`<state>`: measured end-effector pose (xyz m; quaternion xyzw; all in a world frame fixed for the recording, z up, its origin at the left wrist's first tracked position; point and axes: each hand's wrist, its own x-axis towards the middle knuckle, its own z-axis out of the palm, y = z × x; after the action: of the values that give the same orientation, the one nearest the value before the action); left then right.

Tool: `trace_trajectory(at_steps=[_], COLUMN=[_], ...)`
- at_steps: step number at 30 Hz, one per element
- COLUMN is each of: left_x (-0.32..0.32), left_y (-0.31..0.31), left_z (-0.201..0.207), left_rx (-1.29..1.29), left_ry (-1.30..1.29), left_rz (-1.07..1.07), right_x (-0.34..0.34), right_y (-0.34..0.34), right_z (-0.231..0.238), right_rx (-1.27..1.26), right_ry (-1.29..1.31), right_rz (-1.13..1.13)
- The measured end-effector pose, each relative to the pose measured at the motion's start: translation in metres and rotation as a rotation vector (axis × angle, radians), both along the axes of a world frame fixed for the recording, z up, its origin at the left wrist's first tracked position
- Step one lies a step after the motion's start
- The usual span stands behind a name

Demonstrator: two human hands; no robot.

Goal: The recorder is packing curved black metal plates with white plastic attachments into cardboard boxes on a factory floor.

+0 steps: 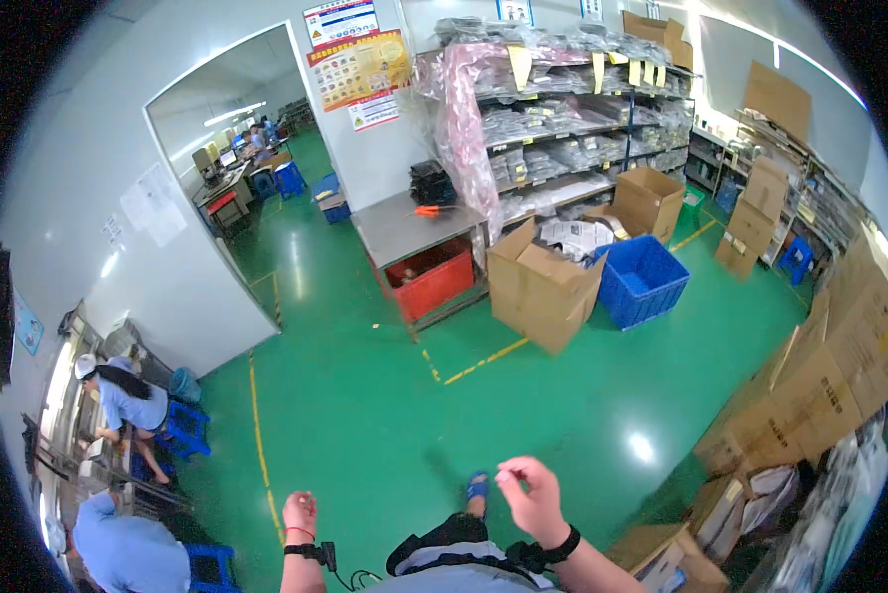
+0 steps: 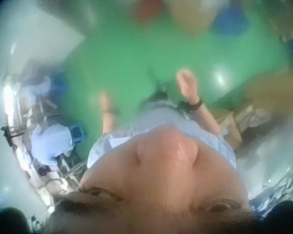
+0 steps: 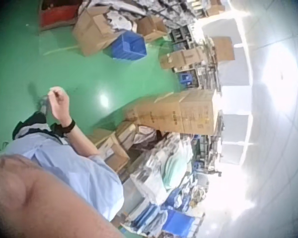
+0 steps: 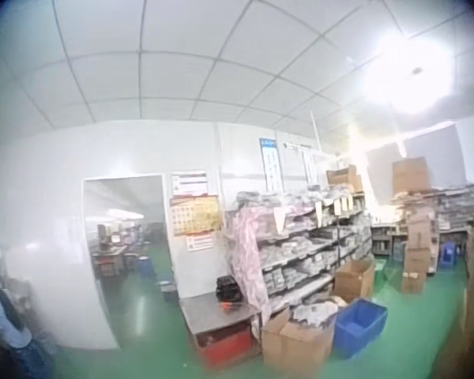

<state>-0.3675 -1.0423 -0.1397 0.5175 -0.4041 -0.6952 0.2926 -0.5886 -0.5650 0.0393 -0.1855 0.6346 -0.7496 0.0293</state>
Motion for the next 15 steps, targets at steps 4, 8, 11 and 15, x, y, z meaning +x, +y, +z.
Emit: trace_trajectory(at_steps=[4,8,11,15], left_x=[-0.202,-0.486,-0.680,-0.884], left_y=[0.015,0.136,0.284,0.514], left_z=[-0.011,0.001,0.021,0.048], left_rx=[-0.097,-0.046,-0.059,-0.222], left_ry=[0.131,0.116,0.080,0.158], left_rz=[-0.016,-0.347,-0.906,-1.634], right_x=[-0.139,-0.260,-0.323,-0.395], right_y=[0.043,0.139,0.234,0.365], right_z=[0.005,-0.016,-0.022,-0.049], right_rx=[0.272,0.569,0.589,0.517], right_ry=[0.309,0.274,0.115,-0.142], right_rz=[0.113,0.045,-0.239,-0.735])
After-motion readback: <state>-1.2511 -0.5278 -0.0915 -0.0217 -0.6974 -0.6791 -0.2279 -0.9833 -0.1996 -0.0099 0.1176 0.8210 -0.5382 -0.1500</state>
